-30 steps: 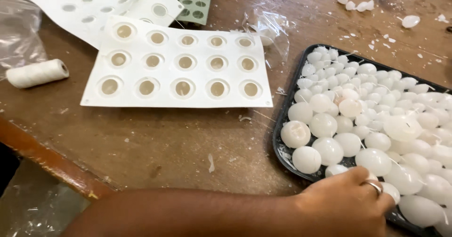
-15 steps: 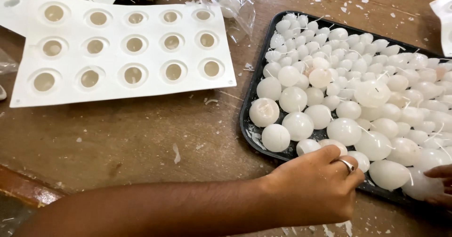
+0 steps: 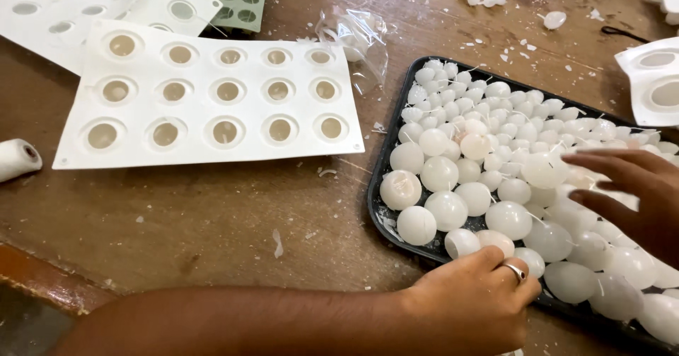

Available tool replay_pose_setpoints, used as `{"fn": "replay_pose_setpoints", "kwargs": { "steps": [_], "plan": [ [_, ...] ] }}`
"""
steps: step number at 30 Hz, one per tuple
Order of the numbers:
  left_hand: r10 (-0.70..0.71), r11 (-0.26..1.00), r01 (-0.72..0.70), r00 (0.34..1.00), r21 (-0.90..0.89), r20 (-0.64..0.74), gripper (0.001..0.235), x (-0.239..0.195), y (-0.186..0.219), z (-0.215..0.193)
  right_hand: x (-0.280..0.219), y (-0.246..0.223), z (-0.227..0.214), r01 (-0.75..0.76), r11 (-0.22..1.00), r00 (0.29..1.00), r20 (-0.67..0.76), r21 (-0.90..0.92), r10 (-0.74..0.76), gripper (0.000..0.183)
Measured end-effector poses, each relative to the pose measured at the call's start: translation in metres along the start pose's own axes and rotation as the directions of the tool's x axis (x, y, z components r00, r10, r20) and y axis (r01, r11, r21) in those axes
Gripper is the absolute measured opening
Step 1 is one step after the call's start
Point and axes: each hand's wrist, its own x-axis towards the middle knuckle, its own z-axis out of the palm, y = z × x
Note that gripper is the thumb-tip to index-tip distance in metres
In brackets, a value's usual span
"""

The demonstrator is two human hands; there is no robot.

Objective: The person arranges white ball-shaped candles with wicks on a black tray, picking up candles one at a time and placing them in rows. They then pick up a white silicone mold sheet, hold and turn it, and continue handling candles on the tray.

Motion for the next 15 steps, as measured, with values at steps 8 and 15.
{"fn": "replay_pose_setpoints", "kwargs": {
  "steps": [8, 15],
  "plan": [
    [-0.054, 0.997, 0.056, 0.998, 0.049, -0.032, 0.023, -0.003, 0.008, 0.035, 0.036, -0.12, -0.026, -0.062, 0.997, 0.998, 0.029, 0.036, 0.061, 0.061],
    [-0.073, 0.997, 0.073, 0.997, 0.03, 0.002, 0.026, -0.002, 0.008, 0.04, 0.046, -0.086, 0.003, -0.028, 0.724, 0.998, 0.054, 0.689, -0.012, 0.062]
  ]
}}
